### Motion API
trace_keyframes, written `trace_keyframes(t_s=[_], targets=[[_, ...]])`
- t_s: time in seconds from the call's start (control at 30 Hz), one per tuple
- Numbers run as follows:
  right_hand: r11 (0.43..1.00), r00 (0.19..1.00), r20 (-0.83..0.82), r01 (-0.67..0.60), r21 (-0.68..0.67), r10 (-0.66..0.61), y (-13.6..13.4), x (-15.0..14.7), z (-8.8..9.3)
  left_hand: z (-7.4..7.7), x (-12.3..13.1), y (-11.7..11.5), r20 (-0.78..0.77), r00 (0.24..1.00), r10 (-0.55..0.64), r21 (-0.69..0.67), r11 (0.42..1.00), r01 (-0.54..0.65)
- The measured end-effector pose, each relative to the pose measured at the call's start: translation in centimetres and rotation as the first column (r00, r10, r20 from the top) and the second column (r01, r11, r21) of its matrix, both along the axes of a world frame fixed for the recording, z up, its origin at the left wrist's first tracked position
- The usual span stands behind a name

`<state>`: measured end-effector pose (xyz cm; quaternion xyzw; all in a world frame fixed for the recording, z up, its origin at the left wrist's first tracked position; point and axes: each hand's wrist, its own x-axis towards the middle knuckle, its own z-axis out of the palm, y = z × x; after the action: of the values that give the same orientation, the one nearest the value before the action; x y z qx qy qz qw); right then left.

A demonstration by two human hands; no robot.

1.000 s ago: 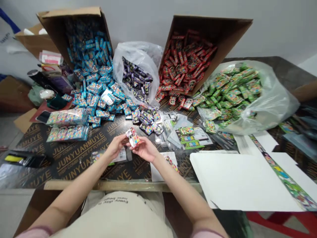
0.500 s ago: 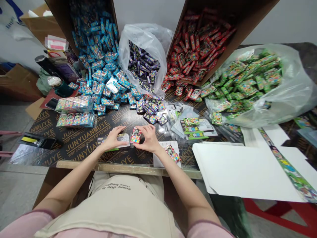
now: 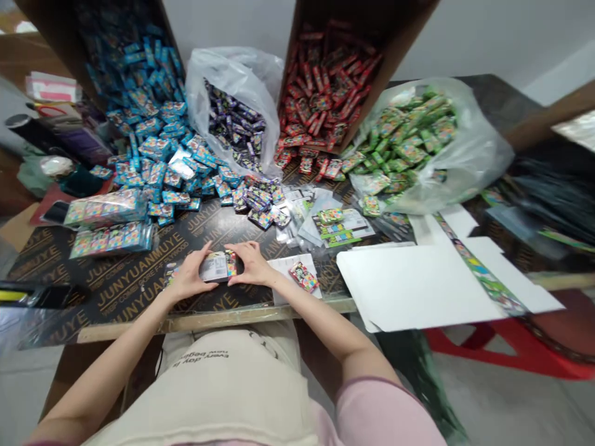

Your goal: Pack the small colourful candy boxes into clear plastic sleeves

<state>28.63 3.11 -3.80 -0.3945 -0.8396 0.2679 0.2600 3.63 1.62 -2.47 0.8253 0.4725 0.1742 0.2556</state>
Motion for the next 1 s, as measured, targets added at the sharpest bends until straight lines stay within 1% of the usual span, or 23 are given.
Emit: trace_keyframes(t_s=[0.1, 0.13, 0.23, 0.3, 0.33, 0.37, 0.4, 0.43, 0.47, 0.5, 0.57, 0.6, 0.63, 0.7, 0.73, 0.77, 0.8, 0.83, 0.87, 0.9, 0.93, 0.97, 1.0], targets=[[0.98, 0.979, -0.05, 0.197, -0.016, -0.198, -1.2, -0.8, 0.2, -0.2, 0.2, 0.4, 0.044, 0.996, 0.077, 0.037, 0.996, -0.079], [0.977, 0.974, -0.074, 0.21, -0.043, -0.213, -1.6, -1.1, 0.3, -0.3, 0.3, 0.6, 0.055, 0.994, 0.089, 0.043, 0.995, -0.092], [0.99, 0.989, -0.092, 0.11, -0.093, -0.118, -1.9, -1.1, 0.6, -0.7, 0.9, 1.0, 0.038, 0.997, 0.072, 0.06, 0.995, -0.074], [0.975, 0.976, -0.022, 0.217, -0.044, -0.218, -0.6, 0.9, 1.1, -1.0, 1.3, 0.9, -0.011, 0.998, 0.055, 0.076, 0.996, -0.054], [0.934, 0.934, 0.026, 0.357, 0.005, -0.357, 0.5, 2.8, 1.3, -1.2, 1.5, 0.7, -0.04, 0.998, 0.049, 0.082, 0.996, -0.045], [0.84, 0.838, 0.067, 0.539, 0.056, -0.542, 1.8, 5.1, 1.5, -1.4, 1.7, 0.5, -0.068, 0.997, 0.042, 0.084, 0.996, -0.036], [0.703, 0.695, 0.106, 0.704, 0.098, -0.711, 3.1, 7.7, 1.6, -1.6, 1.8, 0.1, -0.095, 0.995, 0.034, 0.084, 0.996, -0.026], [0.532, 0.517, 0.131, 0.836, 0.133, -0.846, 4.2, 10.5, 1.6, -1.9, 1.9, -0.2, -0.119, 0.993, 0.027, 0.084, 0.996, -0.017], [0.39, 0.367, 0.165, 0.91, 0.141, -0.915, 5.2, 13.1, 1.6, -2.1, 2.0, -0.6, -0.138, 0.99, 0.024, 0.085, 0.996, -0.012], [0.302, 0.273, 0.209, 0.945, 0.122, -0.939, 5.9, 15.5, 1.6, -2.4, 2.0, -0.9, -0.152, 0.988, 0.023, 0.084, 0.996, -0.01], [0.257, 0.233, 0.263, 0.965, 0.058, -0.936, 6.3, 18.5, 1.5, -2.6, 2.2, -1.1, -0.163, 0.986, 0.037, 0.079, 0.997, -0.024], [0.28, 0.268, 0.235, 0.96, 0.019, -0.934, 6.2, 18.9, 1.6, -2.4, 2.4, -1.1, -0.152, 0.987, 0.054, 0.071, 0.997, -0.043], [0.331, 0.333, 0.168, 0.943, -0.04, -0.928, 5.8, 18.5, 1.8, -2.1, 2.8, -0.9, -0.124, 0.989, 0.076, 0.055, 0.996, -0.07], [0.511, 0.523, -0.035, 0.813, -0.281, -0.852, 4.7, 15.9, 2.3, -1.0, 3.9, -0.3, -0.008, 0.99, 0.139, -0.001, 0.99, -0.139], [0.606, 0.622, -0.142, 0.646, -0.464, -0.77, 4.0, 13.9, 2.6, -0.2, 4.6, 0.0, 0.08, 0.983, 0.168, -0.05, 0.985, -0.164], [0.65, 0.699, -0.245, 0.398, -0.647, -0.671, 3.2, 11.7, 2.9, 0.6, 5.4, 0.4, 0.193, 0.961, 0.199, -0.109, 0.977, -0.181], [0.61, 0.749, -0.334, 0.116, -0.784, -0.572, 2.4, 9.5, 3.2, 1.3, 6.3, 0.7, 0.318, 0.924, 0.214, -0.182, 0.97, -0.162], [0.501, 0.771, -0.406, -0.133, -0.855, -0.49, 1.7, 7.5, 3.4, 2.0, 7.1, 1.0, 0.422, 0.879, 0.225, -0.264, 0.957, -0.118], [0.373, 0.778, -0.458, -0.309, -0.875, -0.43, 1.0, 5.8, 3.5, 2.5, 7.7, 1.2, 0.488, 0.838, 0.243, -0.332, 0.94, -0.08], [0.264, 0.782, -0.488, -0.413, -0.872, -0.387, 0.4, 4.4, 3.5, 2.8, 8.2, 1.4, 0.527, 0.803, 0.278, -0.389, 0.919, -0.063], [0.195, 0.789, -0.498, -0.459, -0.867, -0.36, 0.0, 3.3, 3.4, 3.1, 8.5, 1.4, 0.555, 0.762, 0.334, -0.449, 0.891, -0.064], [0.181, 0.795, -0.495, -0.461, -0.869, -0.35, -0.3, 2.5, 3.2, 3.2, 8.5, 1.4, 0.567, 0.717, 0.406, -0.517, 0.853, -0.074], [0.229, 0.798, -0.485, -0.428, -0.874, -0.359, -0.5, 2.1, 3.0, 3.2, 8.4, 1.3, 0.567, 0.663, 0.488, -0.59, 0.803, -0.087]])
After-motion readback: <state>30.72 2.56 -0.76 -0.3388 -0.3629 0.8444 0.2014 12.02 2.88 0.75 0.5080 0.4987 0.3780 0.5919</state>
